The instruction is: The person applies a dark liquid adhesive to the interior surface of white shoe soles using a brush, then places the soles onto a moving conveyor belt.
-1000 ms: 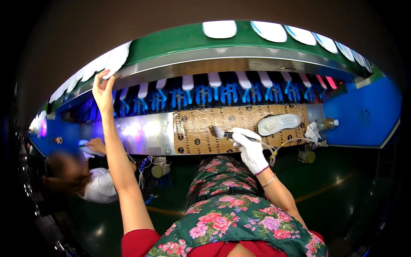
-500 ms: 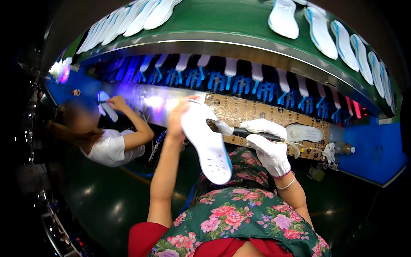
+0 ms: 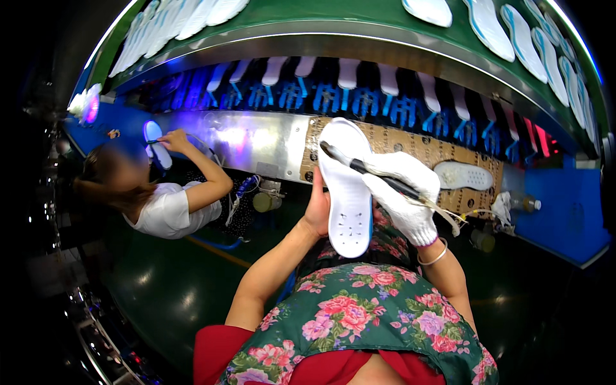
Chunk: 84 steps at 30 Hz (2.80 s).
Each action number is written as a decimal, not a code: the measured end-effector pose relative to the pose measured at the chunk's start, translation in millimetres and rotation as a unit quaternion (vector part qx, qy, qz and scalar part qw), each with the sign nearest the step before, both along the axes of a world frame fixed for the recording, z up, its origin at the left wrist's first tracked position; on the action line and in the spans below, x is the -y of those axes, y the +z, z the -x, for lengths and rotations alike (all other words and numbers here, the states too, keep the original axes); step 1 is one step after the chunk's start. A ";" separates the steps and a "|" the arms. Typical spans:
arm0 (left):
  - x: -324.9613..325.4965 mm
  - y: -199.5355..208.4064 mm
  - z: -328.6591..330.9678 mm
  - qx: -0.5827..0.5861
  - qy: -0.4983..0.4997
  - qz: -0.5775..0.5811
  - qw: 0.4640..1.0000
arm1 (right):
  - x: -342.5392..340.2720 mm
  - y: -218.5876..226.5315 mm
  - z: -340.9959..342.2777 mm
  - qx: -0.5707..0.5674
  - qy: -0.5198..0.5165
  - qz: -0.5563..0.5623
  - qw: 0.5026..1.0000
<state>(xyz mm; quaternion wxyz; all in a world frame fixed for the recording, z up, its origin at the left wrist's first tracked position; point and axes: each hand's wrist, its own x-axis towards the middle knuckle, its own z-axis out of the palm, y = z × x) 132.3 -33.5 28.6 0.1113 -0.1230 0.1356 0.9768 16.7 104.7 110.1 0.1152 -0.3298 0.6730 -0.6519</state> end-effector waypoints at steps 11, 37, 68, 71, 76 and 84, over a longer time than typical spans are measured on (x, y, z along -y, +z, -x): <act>-35.0 8.2 25.2 0.011 0.094 0.204 0.974 | 2.1 0.9 13.7 -0.339 -0.051 -0.077 0.936; 41.8 -8.2 30.5 -0.042 0.120 0.144 0.981 | 9.6 -3.8 -6.0 -0.154 0.071 0.022 0.985; 89.0 11.0 68.2 -0.133 0.038 0.071 0.988 | 17.6 -15.4 -25.1 -0.272 0.051 -0.035 0.960; 95.6 11.1 73.1 -0.131 -0.007 0.078 0.988 | 17.7 -11.9 -34.1 -0.241 0.112 -0.023 0.964; 98.2 15.8 72.6 -0.072 -0.089 0.085 0.990 | 18.2 -2.7 -25.4 -0.152 0.136 0.032 0.978; 100.6 22.9 86.4 -0.010 -0.202 0.288 0.936 | 19.6 -7.7 -32.2 -0.236 0.180 -0.034 0.954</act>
